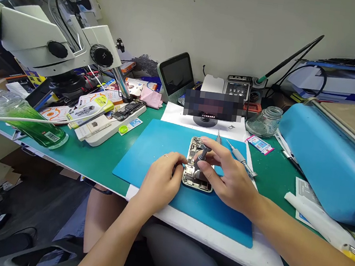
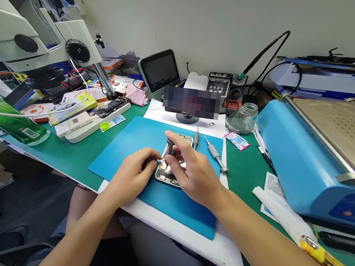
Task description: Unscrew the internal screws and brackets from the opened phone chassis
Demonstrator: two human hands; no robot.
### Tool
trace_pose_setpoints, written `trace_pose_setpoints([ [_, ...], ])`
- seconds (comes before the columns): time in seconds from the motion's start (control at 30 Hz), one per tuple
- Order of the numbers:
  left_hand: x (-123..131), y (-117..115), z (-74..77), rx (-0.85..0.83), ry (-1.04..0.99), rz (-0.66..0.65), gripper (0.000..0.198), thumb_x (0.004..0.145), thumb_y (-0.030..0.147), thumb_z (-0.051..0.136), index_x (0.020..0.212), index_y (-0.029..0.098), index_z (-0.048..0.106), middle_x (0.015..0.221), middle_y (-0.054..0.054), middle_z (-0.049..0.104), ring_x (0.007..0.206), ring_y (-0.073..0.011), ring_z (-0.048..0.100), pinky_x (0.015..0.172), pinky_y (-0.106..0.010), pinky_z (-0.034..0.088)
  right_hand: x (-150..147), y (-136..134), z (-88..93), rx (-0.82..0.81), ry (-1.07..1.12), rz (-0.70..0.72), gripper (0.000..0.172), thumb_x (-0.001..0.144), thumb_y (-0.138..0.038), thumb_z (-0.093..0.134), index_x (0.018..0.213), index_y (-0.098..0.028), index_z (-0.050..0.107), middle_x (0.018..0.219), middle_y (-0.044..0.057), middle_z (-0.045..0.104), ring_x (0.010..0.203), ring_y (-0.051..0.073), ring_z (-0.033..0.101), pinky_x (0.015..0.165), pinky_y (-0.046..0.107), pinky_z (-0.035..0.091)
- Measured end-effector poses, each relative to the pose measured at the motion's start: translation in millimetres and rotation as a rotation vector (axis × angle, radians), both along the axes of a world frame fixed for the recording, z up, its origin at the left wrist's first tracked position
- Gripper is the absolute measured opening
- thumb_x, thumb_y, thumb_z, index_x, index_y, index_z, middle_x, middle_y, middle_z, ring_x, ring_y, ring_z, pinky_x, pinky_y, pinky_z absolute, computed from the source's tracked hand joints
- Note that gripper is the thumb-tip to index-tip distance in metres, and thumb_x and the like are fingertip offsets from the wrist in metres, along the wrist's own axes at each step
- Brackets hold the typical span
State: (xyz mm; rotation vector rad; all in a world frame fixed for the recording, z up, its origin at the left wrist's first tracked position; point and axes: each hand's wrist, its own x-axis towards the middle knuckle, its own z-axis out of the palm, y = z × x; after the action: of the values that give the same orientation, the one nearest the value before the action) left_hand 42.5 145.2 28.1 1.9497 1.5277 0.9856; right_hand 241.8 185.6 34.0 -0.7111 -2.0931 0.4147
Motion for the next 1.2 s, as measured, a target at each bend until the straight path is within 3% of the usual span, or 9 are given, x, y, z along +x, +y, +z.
trace_pose_setpoints([
  [0.13,-4.1,-6.8,2.2,0.051,-0.033,0.051,0.020,0.100,0.011,0.051,0.107,0.025,0.063,0.099,0.002,0.071,0.089,-0.0169,0.066,0.078,-0.031,0.047,0.6,0.3,0.2,0.007,0.005,-0.013,0.056,0.103,-0.017,0.057,0.154,-0.033,0.040,0.102,0.003,0.074,0.090,0.020,0.078,0.073,0.033,0.067],
  [0.4,-20.1,-53.7,-6.9,0.213,0.022,0.092,0.018,0.101,0.011,0.052,0.103,0.024,0.065,0.087,0.002,0.067,0.081,-0.0163,0.059,0.073,-0.031,0.044,-0.4,0.6,0.5,0.005,0.102,-0.023,0.056,0.101,-0.016,0.060,0.150,-0.037,0.041,0.114,0.004,0.072,0.094,0.021,0.077,0.078,0.037,0.068],
  [0.67,-12.1,-50.6,-21.4,0.405,0.159,0.122,0.018,0.096,0.009,0.054,0.095,0.020,0.069,0.076,-0.001,0.063,0.070,-0.0198,0.050,0.065,-0.038,0.032,-12.5,0.1,2.4,0.005,0.130,-0.004,0.032,0.096,-0.013,0.068,0.118,-0.030,0.053,0.109,0.005,0.080,0.101,0.024,0.080,0.081,0.038,0.070],
  [0.83,-10.8,-50.4,-20.3,0.451,0.197,0.155,0.019,0.094,0.008,0.054,0.089,0.020,0.068,0.074,-0.002,0.064,0.067,-0.0203,0.049,0.062,-0.039,0.031,-18.0,-1.1,3.6,0.063,-0.086,0.091,0.014,0.099,-0.013,0.063,0.101,-0.026,0.058,0.121,0.008,0.081,0.107,0.023,0.080,0.085,0.029,0.069],
  [0.93,-11.2,-49.6,-20.0,0.463,0.213,0.167,0.019,0.094,0.009,0.054,0.088,0.020,0.068,0.074,-0.002,0.064,0.066,-0.0203,0.049,0.061,-0.039,0.031,-20.9,-0.6,3.2,0.106,-0.192,0.139,0.012,0.103,-0.013,0.056,0.107,-0.022,0.063,0.125,0.010,0.080,0.111,0.021,0.079,0.093,0.025,0.066],
  [1.03,-11.0,-48.8,-20.4,0.462,0.227,0.175,0.019,0.094,0.009,0.053,0.088,0.021,0.068,0.073,-0.002,0.064,0.066,-0.0207,0.050,0.061,-0.039,0.031,-24.3,0.2,0.5,0.157,-0.237,0.197,0.026,0.101,-0.007,0.056,0.121,-0.018,0.068,0.129,0.010,0.078,0.118,0.020,0.076,0.105,0.026,0.060],
  [1.2,-9.0,-49.1,-20.4,0.443,0.242,0.179,0.019,0.092,0.009,0.052,0.086,0.021,0.066,0.074,-0.003,0.064,0.067,-0.0214,0.051,0.061,-0.040,0.031,-30.6,0.3,-1.3,0.248,-0.289,0.249,0.041,0.100,-0.005,0.055,0.137,-0.016,0.066,0.137,0.014,0.073,0.123,0.023,0.074,0.107,0.033,0.060],
])
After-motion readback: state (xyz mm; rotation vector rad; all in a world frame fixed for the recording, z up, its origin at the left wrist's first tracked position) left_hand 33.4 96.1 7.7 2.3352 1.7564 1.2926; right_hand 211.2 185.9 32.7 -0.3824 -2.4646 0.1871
